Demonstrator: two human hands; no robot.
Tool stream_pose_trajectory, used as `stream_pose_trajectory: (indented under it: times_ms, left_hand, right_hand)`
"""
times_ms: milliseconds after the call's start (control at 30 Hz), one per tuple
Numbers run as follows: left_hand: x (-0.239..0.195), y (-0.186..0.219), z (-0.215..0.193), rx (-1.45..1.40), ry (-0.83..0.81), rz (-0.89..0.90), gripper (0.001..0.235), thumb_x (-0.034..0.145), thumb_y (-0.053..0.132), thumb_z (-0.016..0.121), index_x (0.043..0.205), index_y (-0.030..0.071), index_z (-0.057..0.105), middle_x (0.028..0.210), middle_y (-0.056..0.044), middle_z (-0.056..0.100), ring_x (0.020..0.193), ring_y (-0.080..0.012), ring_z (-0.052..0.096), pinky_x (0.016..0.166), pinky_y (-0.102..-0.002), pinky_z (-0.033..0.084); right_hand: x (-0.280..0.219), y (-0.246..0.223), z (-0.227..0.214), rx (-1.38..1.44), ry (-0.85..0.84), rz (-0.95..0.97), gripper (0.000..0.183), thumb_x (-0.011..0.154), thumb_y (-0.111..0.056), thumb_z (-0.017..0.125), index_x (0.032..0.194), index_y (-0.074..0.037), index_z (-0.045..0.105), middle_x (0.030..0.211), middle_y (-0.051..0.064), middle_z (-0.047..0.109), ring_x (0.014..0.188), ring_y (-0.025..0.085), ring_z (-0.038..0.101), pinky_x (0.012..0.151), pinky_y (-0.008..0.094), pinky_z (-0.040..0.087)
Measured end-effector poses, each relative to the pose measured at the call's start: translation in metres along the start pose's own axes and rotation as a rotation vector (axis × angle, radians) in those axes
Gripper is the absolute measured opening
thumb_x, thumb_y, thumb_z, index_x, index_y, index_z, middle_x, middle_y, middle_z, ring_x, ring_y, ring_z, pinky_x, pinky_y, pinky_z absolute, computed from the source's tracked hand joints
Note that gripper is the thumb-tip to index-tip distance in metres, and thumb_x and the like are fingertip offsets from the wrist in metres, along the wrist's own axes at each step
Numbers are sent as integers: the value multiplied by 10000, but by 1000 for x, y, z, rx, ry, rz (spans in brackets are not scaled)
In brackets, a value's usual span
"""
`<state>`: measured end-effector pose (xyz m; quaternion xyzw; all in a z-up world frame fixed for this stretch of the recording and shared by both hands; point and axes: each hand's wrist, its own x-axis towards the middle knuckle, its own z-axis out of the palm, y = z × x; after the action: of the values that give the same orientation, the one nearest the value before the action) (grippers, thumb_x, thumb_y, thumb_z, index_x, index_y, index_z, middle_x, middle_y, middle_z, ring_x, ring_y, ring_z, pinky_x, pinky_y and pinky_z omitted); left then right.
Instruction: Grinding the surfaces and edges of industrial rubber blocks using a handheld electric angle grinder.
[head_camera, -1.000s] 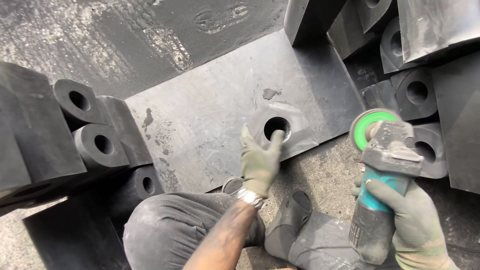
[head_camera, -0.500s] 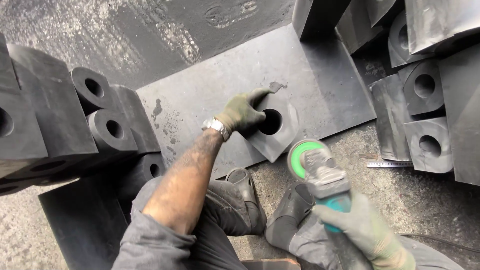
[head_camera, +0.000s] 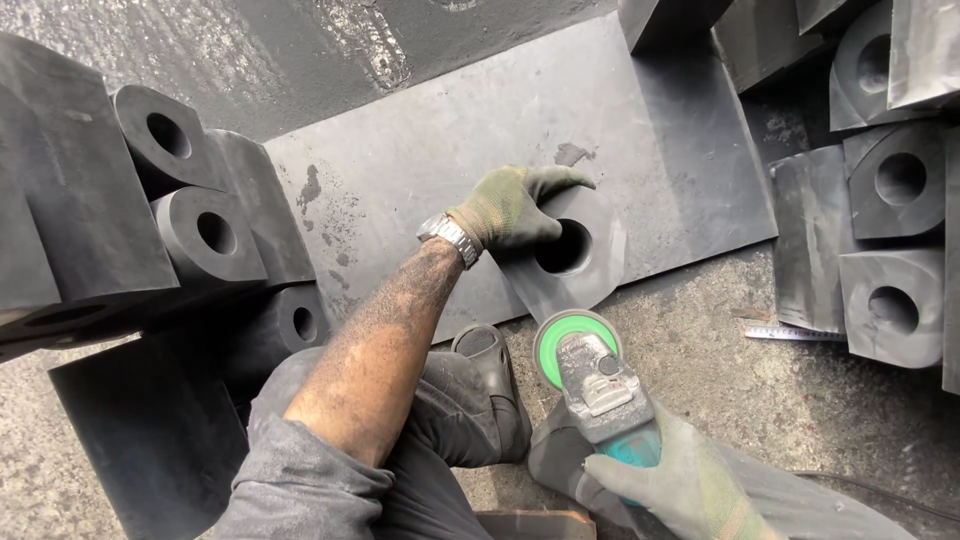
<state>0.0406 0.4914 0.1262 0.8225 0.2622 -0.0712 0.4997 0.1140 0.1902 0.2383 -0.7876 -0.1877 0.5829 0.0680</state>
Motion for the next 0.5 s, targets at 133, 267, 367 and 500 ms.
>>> stream_pose_trajectory:
  times_ms: [133, 267, 367, 500]
  left_hand:
    - [0, -3, 4, 19, 20, 50, 677, 669, 232, 751, 1332, 316, 643, 1244, -39, 745, 1103, -204, 721, 982, -339, 543]
    - [-1, 4, 3, 62, 76, 10, 643, 660, 285, 752, 1296, 319, 665, 1152, -65, 772, 1042, -235, 745, 947, -358, 571]
    - [0, 4, 4, 106, 89, -9, 632, 663, 321, 749, 1290, 324, 671, 1118, -90, 767, 1015, -270, 738, 932, -382, 566]
    - [-2, 9, 2, 126, 84, -34, 634, 658, 346, 755, 1286, 327, 674, 1091, -112, 763, 1002, -294, 734, 921, -394, 562]
  right_hand:
    - [2, 0, 1, -11, 16, -40, 842, 604, -466, 907, 1335, -140, 646, 1095, 98, 760, 1053, 214, 707, 965, 357, 558]
    - [3, -2, -4, 41, 2, -25, 797, 596, -439, 906, 1294, -135, 671, 1055, 91, 752, 998, 210, 724, 930, 354, 577]
    - [9, 11, -14, 75, 47, 22, 717, 621, -451, 925, 1215, -111, 711, 1007, 104, 767, 926, 219, 751, 885, 363, 594]
    - [19, 34, -27, 201, 150, 44, 608, 668, -426, 882, 1109, -28, 749, 955, 164, 760, 834, 262, 764, 806, 410, 611]
